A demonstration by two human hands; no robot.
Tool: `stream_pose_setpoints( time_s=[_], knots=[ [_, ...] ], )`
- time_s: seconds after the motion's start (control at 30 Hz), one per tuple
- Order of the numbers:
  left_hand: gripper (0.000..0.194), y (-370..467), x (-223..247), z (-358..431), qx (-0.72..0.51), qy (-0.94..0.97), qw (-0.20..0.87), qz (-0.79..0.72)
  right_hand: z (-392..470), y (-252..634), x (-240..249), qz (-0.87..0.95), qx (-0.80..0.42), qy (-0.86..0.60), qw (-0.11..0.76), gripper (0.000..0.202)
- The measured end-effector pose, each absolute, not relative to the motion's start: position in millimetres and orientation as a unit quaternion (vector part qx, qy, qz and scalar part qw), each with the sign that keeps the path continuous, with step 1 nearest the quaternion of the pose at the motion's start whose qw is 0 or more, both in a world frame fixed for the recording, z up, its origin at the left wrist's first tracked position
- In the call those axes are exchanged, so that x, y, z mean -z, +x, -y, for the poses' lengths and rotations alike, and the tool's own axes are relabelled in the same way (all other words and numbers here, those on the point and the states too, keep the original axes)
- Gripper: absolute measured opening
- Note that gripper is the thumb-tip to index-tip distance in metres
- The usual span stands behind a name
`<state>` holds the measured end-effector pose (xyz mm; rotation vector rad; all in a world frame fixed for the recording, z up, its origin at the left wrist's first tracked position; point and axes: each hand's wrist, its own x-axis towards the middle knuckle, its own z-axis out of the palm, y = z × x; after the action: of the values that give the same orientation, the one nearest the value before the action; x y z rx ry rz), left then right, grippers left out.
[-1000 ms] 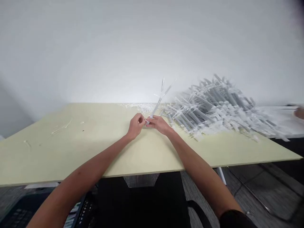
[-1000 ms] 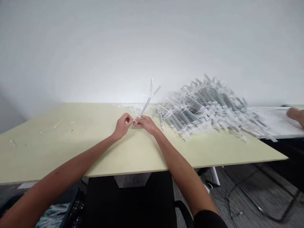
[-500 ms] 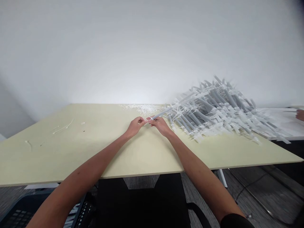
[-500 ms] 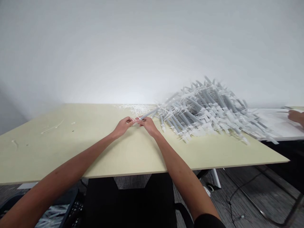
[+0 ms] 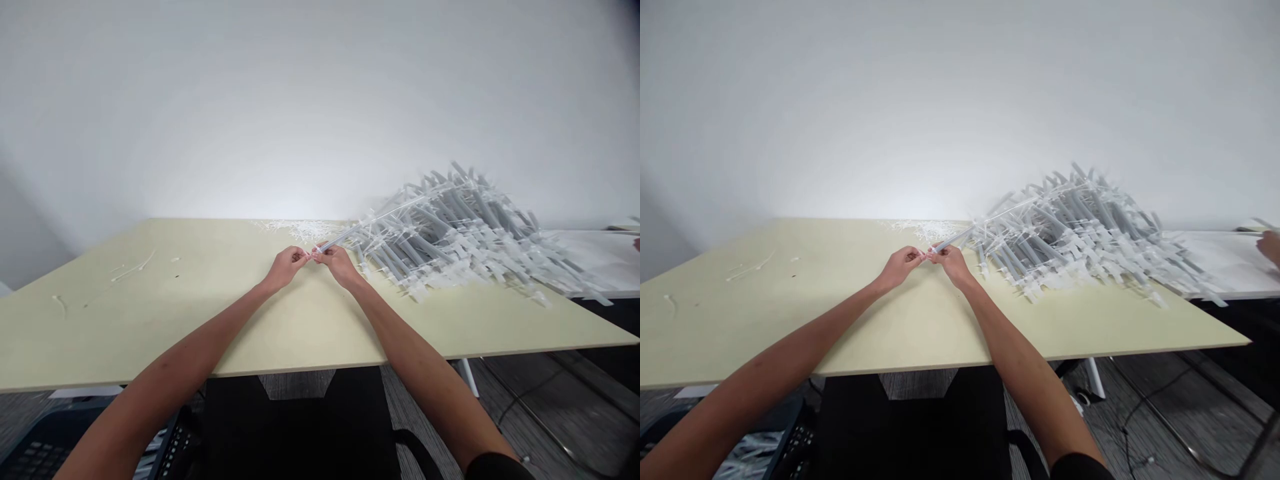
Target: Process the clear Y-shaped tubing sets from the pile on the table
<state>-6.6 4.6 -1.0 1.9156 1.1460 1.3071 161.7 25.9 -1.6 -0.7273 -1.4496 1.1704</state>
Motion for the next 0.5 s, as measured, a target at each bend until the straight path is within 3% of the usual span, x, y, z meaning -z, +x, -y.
stream_pose_setpoints(
  time_s=[0.37, 0.5],
  knots=[
    [0.027, -10.8, -2.1, -7.8, -0.491, 0.702, 0.312, -0.412, -18.2, 160.9, -2.9, 0.591, -0.532, -0.309, 0.522, 0.032],
    [0.023, -12.1, -3.3, -8.6, -0.498, 0.692, 0.279, -0.441, -19.0, 159.4, -1.1, 0.576, -0.543, -0.315, 0.523, 0.035]
  ],
)
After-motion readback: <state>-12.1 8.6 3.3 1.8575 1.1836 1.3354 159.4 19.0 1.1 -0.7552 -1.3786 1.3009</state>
